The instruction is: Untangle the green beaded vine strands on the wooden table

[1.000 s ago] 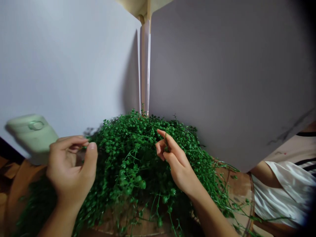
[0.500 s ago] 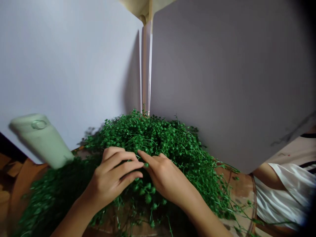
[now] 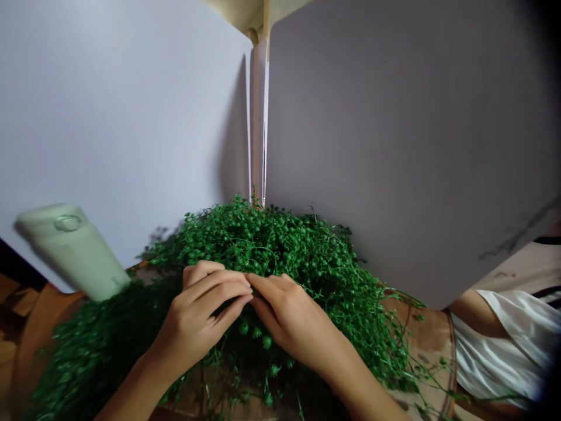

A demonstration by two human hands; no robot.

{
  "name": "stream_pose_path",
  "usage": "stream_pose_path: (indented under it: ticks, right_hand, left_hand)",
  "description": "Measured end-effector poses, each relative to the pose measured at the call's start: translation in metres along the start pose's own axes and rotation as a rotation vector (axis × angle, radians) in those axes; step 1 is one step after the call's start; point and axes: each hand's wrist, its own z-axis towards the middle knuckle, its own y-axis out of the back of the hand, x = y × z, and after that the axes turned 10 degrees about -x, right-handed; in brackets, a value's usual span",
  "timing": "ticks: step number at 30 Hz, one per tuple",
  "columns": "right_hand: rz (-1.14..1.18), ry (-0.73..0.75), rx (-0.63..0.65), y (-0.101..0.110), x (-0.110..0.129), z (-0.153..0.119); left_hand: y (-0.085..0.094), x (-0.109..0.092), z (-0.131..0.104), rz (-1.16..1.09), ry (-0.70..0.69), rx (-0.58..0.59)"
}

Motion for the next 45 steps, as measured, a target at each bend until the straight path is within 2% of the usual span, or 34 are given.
stream_pose_path:
  ticks: [7,12,16,18,24,29,36,41,43,45]
  right_hand:
    - [0.120,-0.014,-0.028,0.001,-0.002,-0.002]
    - [0.071,0.016,-0.059,0.001,-0.002,-0.003]
    - [0.001,0.060,-0.075,-0.001,-0.002,-0.004]
    - [-0.017,0.068,-0.069,-0.002,-0.003,-0.003]
    - [-0.033,0.058,-0.053,-0.002,-0.003,-0.004]
    - [-0.028,0.036,-0.081,-0.001,-0.005,-0.004]
    - [-0.030,0.011,-0.086,-0.002,-0.006,-0.004]
    - [0.044,-0.046,-0.100,0.000,-0.003,-0.002]
    - [0.113,-0.088,-0.141,0.001,-0.003,-0.002]
    - [0.235,-0.168,-0.192,0.002,-0.003,-0.002]
  left_hand:
    - [0.002,0.002,-0.002,0.020,-0.010,-0.024]
    - [0.004,0.005,-0.003,0.028,0.031,-0.020]
    - [0.005,0.008,-0.002,0.058,0.108,0.044]
    - [0.004,0.007,-0.001,0.080,0.122,0.040]
    - [0.003,0.002,-0.002,0.088,0.133,-0.008]
    - [0.005,0.004,-0.004,0.048,0.167,0.005]
    - [0.004,0.003,-0.002,0.059,0.134,0.019]
    - [0.007,0.002,-0.001,0.081,0.099,-0.068]
    - [0.010,0.003,-0.002,0.101,0.097,-0.149]
    - [0.014,0.005,-0.002,0.112,0.156,-0.254]
